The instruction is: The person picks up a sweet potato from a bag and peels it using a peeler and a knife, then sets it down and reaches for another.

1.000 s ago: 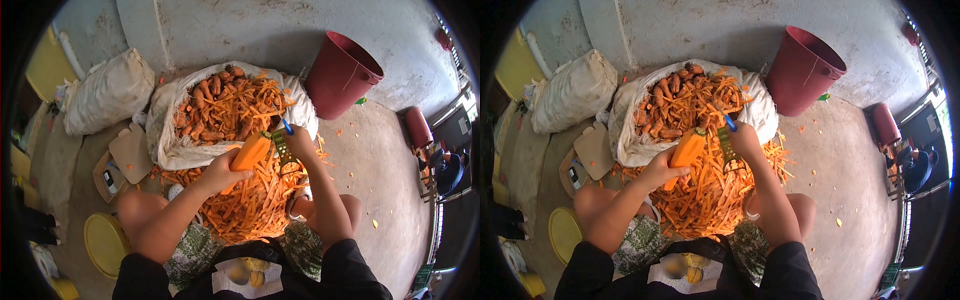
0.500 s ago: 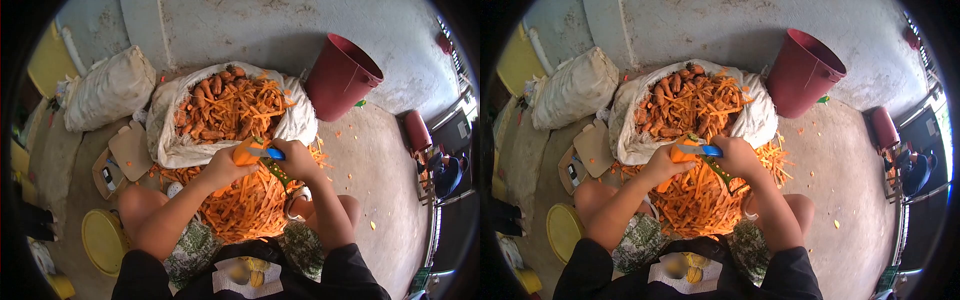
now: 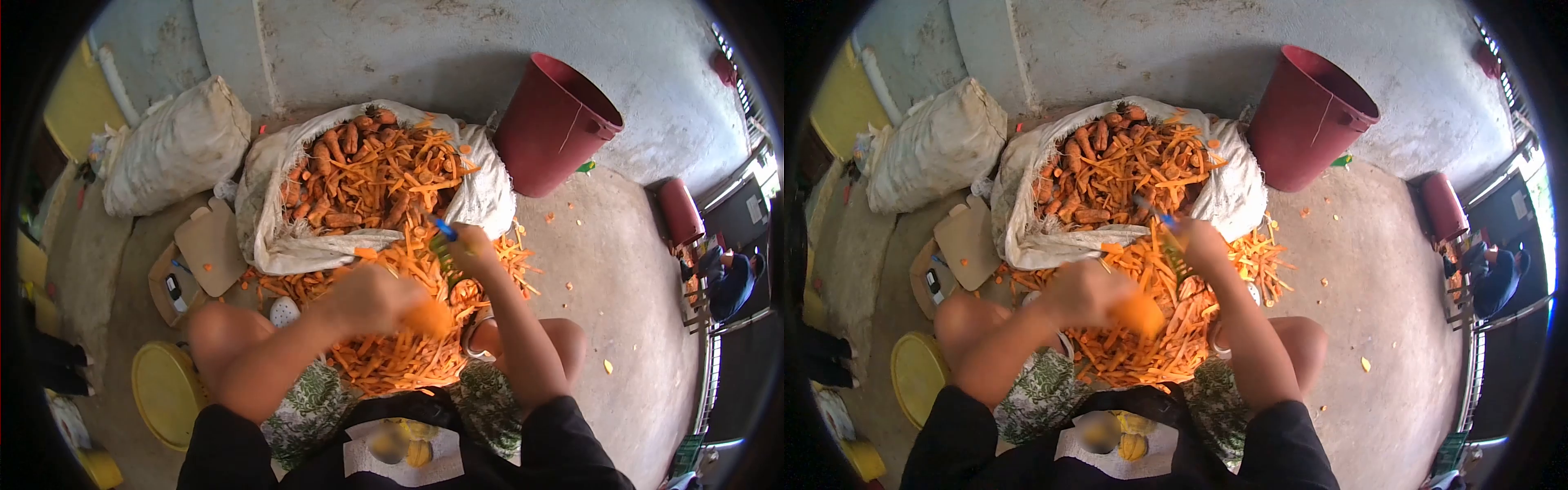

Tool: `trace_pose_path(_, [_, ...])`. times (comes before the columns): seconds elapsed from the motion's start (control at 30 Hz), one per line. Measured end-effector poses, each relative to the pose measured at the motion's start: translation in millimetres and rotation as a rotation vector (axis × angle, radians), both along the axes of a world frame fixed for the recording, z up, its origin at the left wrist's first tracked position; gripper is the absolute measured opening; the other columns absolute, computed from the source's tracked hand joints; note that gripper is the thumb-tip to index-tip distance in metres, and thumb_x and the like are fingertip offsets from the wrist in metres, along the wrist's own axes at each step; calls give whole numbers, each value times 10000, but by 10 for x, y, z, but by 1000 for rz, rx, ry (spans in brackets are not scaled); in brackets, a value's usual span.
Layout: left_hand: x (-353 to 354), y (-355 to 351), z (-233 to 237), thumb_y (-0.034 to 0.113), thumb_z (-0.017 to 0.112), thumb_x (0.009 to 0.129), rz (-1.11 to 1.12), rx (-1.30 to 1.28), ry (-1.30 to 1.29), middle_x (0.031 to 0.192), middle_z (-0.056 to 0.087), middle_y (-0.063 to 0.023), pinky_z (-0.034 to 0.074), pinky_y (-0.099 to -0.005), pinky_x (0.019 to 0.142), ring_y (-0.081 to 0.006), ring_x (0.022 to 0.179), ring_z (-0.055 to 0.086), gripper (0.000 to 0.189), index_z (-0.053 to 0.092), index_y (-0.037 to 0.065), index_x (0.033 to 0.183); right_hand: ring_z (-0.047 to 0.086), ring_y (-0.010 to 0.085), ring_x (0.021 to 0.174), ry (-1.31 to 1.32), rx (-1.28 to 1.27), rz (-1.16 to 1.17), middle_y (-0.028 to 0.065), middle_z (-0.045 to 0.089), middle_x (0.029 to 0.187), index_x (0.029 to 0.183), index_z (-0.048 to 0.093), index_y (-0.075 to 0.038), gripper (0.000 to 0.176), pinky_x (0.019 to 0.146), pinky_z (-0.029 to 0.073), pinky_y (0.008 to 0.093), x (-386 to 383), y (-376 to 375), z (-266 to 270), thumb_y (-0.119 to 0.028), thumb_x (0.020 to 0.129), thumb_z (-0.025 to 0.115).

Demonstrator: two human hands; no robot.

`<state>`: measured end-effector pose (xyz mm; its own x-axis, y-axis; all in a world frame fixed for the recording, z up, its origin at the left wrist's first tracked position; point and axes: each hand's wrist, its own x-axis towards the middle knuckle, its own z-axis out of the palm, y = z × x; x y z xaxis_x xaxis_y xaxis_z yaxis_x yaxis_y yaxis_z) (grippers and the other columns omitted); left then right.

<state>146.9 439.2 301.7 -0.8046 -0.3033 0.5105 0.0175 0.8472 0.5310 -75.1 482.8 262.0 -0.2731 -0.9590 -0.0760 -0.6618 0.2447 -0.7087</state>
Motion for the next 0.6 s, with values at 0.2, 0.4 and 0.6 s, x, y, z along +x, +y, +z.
trace_pose_path(0.2, [29,-112,80,198,731,550,-33,-176,-49,681,604,-58,464,-317,496,-215,555,593,385,544,73,862,569,274,581,161,232,-279,183,583,660,782,587,38,239,565,438,376,-299,-99,-456,-190,779,515])
trace_pose_path(0.4, [30,-207,-52,170,718,567,168,-94,-264,725,590,-62,461,-345,579,-236,651,590,381,520,80,880,516,140,650,-976,44,-188,44,552,735,932,541,9,330,595,405,271,-22,41,61,-294,803,567])
trace_pose_path(0.6, [-43,-180,-190,153,699,575,191,-195,-421,707,555,-65,424,-382,693,-272,686,575,394,489,82,901,490,102,825,-1104,349,204,34,525,895,1069,480,-27,297,736,387,242,428,237,187,-216,847,536])
